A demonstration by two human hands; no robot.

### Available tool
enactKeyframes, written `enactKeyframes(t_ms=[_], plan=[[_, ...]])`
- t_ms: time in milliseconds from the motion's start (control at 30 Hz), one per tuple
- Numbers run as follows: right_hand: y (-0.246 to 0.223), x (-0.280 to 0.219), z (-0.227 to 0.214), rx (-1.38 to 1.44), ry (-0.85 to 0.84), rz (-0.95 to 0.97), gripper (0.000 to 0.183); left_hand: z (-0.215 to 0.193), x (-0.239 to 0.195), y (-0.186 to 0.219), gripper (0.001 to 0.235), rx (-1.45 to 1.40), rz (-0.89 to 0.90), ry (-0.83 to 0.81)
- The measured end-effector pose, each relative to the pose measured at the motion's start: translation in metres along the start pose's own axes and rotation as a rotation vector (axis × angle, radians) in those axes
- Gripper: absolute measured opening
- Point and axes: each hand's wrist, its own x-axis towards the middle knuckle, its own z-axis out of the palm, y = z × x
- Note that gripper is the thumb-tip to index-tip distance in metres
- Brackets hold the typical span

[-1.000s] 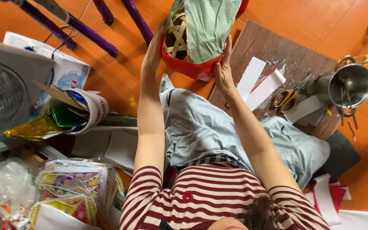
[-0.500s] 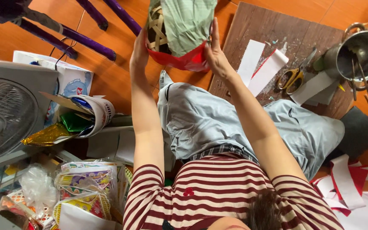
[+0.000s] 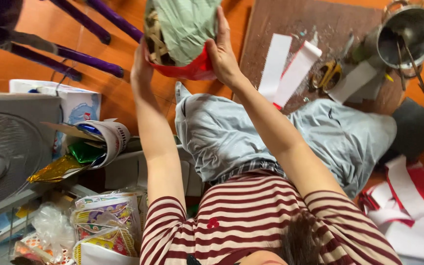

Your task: The person is crafting paper ornaments by cutting paper strips and gluing them onto a red paper horse figure.

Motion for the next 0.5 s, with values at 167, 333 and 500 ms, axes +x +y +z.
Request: enactKeyframes(t_ms=[167,333,500], plan=[[0.014,-0.001,0.005,-0.145,0.085,0.008,0.069,0.014,-0.014,0.021,0.06,-0.098,0.077,-0.18],[0.008,0.002,0.002,-0.13,0.13,-0.017,0.065,0.031,-0.028,0.044,0.066,-0.022,0.089,-0.334],[0.055,-0.01,-0.038,0.053,0.037,0.254,0.065,0.074,-0.022,0.069,0.083,0.148,-0.191,0.579]])
